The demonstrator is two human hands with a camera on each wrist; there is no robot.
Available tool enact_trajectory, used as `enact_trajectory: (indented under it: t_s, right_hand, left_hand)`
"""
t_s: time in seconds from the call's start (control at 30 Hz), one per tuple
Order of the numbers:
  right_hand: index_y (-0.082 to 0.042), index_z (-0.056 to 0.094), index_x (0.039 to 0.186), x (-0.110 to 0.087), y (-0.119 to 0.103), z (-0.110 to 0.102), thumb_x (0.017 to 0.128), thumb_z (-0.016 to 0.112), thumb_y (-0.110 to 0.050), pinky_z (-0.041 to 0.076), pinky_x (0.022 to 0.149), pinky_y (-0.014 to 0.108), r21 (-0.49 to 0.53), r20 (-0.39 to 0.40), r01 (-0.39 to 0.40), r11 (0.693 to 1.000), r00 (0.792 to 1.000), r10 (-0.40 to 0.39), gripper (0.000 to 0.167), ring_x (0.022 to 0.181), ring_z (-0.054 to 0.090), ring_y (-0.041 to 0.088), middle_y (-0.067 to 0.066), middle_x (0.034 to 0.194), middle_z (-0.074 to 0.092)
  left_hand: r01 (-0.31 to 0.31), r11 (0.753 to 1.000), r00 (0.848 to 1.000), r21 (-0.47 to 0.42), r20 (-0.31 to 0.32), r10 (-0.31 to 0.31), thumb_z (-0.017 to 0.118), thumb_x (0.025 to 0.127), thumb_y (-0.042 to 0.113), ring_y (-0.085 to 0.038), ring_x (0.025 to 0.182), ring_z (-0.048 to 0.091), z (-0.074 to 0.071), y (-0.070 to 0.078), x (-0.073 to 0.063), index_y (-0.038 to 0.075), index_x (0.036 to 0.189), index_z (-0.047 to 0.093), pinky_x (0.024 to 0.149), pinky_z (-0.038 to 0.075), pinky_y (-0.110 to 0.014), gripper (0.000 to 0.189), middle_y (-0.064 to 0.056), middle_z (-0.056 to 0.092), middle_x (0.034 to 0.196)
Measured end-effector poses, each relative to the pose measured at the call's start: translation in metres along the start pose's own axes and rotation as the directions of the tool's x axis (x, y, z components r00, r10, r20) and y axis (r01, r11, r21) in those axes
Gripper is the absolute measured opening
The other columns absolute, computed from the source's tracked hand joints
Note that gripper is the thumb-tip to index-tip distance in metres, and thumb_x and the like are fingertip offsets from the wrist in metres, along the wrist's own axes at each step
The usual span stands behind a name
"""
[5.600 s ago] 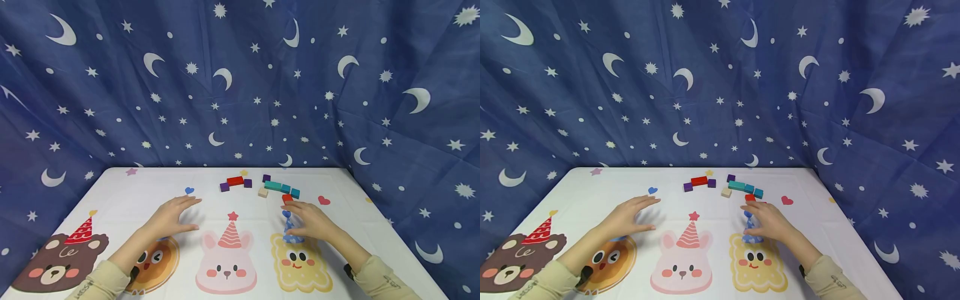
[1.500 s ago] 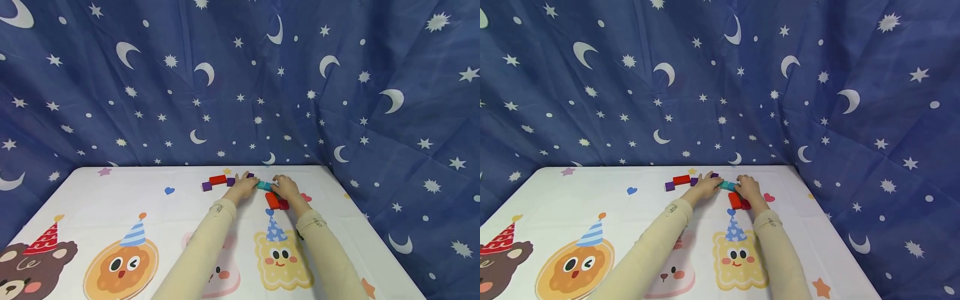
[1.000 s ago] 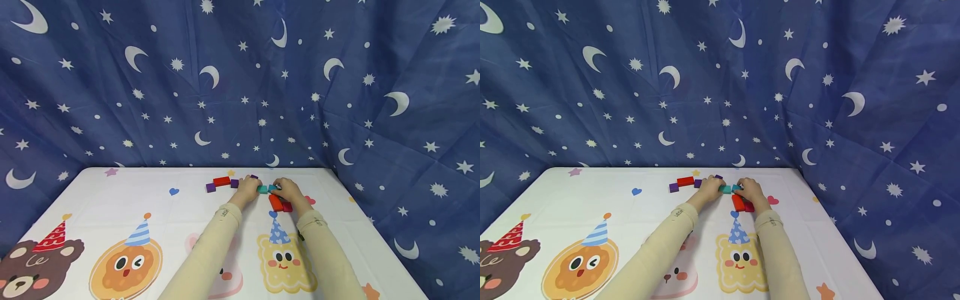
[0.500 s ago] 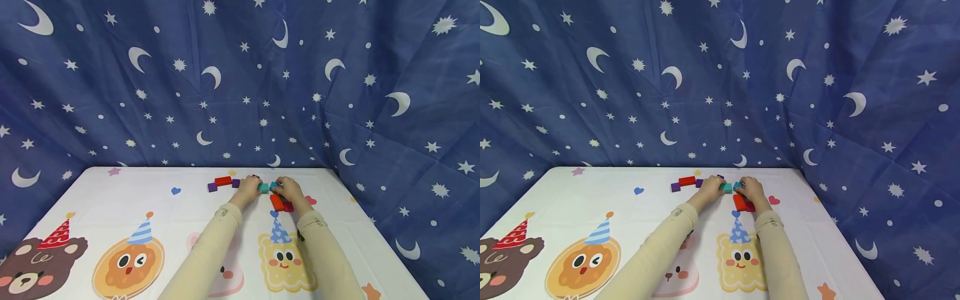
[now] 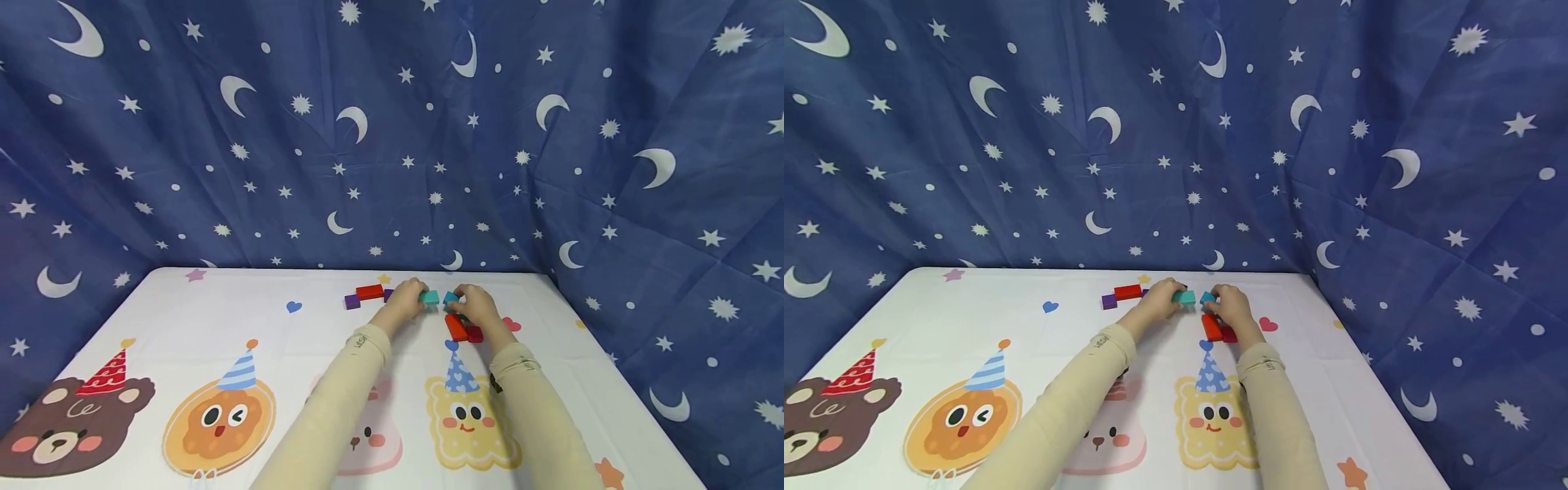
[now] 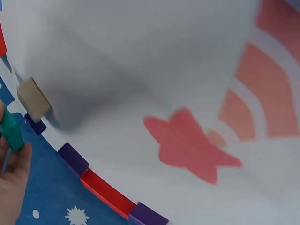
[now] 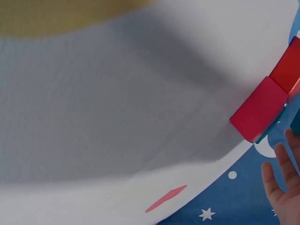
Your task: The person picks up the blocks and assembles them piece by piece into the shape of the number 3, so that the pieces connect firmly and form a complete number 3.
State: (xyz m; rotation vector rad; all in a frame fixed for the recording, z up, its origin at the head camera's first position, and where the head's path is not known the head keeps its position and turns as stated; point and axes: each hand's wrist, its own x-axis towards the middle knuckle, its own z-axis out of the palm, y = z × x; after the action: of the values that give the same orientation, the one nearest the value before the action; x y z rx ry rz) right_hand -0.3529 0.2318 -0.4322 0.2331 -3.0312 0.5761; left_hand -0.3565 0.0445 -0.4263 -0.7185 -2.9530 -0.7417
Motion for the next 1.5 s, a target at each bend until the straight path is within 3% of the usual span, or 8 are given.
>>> enact_trajectory:
  t_s: [0.13, 0.4, 0.6, 0.8, 1.07, 1.33, 1.5]
  right_hand:
    - [0.001, 0.064, 0.11, -0.001, -0.003, -0.004, 0.087, 0.067, -0.024, 0.048, 0.092, 0.048, -0.01, -0.015, 0.006, 1.0, 1.0, -0.006, 0.033, 0.097, 0.059, 0.031, 0.017, 0.107, 0.067]
    - [0.001, 0.064, 0.11, -0.005, -0.012, -0.006, 0.086, 0.068, -0.023, 0.05, 0.089, 0.045, 0.026, -0.02, 0.007, 1.0, 1.0, -0.007, 0.034, 0.091, 0.058, 0.029, 0.017, 0.102, 0.067]
    - [0.001, 0.063, 0.112, -0.009, -0.012, -0.006, 0.087, 0.067, -0.023, 0.05, 0.09, 0.046, 0.041, -0.014, 0.053, 0.998, 0.999, -0.053, 0.035, 0.092, 0.058, 0.03, 0.018, 0.103, 0.065]
    - [0.0, 0.063, 0.111, -0.016, -0.01, -0.011, 0.086, 0.067, -0.021, 0.05, 0.089, 0.046, 0.037, -0.045, 0.125, 0.992, 0.991, -0.123, 0.033, 0.092, 0.059, 0.031, 0.017, 0.102, 0.066]
    - [0.001, 0.062, 0.115, -0.025, -0.017, -0.015, 0.087, 0.066, -0.018, 0.049, 0.094, 0.048, 0.042, -0.039, 0.192, 0.981, 0.981, -0.19, 0.035, 0.101, 0.06, 0.033, 0.019, 0.11, 0.066]
    - [-0.001, 0.064, 0.113, -0.042, -0.033, -0.012, 0.085, 0.07, -0.022, 0.05, 0.092, 0.047, 0.021, -0.05, 0.209, 0.978, 0.977, -0.208, 0.036, 0.101, 0.062, 0.032, 0.015, 0.108, 0.067]
    - [-0.001, 0.065, 0.11, -0.052, -0.04, -0.006, 0.084, 0.071, -0.023, 0.052, 0.088, 0.044, 0.008, -0.085, 0.259, 0.966, 0.962, -0.258, 0.035, 0.097, 0.064, 0.029, 0.014, 0.105, 0.069]
  left_hand:
    - [-0.015, 1.0, 1.0, -0.007, 0.005, 0.015, 0.069, 0.085, 0.012, -0.022, 0.102, 0.058, -0.007, -0.004, 0.0, 0.002, 0.116, 0.065, 0.098, 0.046, -0.032, 0.033, -0.012, 0.063, 0.115]
    - [0.028, 0.999, 0.999, -0.024, 0.021, -0.028, 0.07, 0.084, 0.015, -0.021, 0.096, 0.058, -0.022, -0.013, -0.01, 0.002, 0.11, 0.068, 0.096, 0.048, -0.032, 0.029, -0.01, 0.065, 0.109]
    - [-0.032, 0.999, 0.999, 0.035, 0.043, 0.03, 0.072, 0.083, 0.013, -0.02, 0.098, 0.061, -0.029, -0.02, -0.019, 0.003, 0.111, 0.068, 0.096, 0.048, -0.03, 0.03, -0.009, 0.068, 0.11]
    - [-0.081, 0.996, 0.995, 0.031, 0.064, 0.079, 0.072, 0.082, 0.01, -0.02, 0.101, 0.061, -0.04, -0.024, -0.027, 0.003, 0.112, 0.068, 0.097, 0.048, -0.03, 0.031, -0.008, 0.067, 0.112]
    - [-0.167, 0.983, 0.981, 0.071, 0.108, 0.159, 0.074, 0.08, 0.011, -0.019, 0.1, 0.061, -0.049, -0.033, -0.045, 0.003, 0.111, 0.068, 0.094, 0.049, -0.031, 0.033, -0.008, 0.068, 0.109]
    - [-0.212, 0.973, 0.969, 0.096, 0.15, 0.196, 0.076, 0.078, 0.012, -0.02, 0.101, 0.06, -0.051, -0.047, -0.072, 0.003, 0.111, 0.068, 0.095, 0.049, -0.032, 0.035, -0.009, 0.067, 0.109]
    - [-0.212, 0.973, 0.968, 0.09, 0.154, 0.197, 0.076, 0.078, 0.011, -0.019, 0.101, 0.061, -0.056, -0.056, -0.088, 0.005, 0.111, 0.069, 0.093, 0.05, -0.031, 0.034, -0.007, 0.068, 0.11]
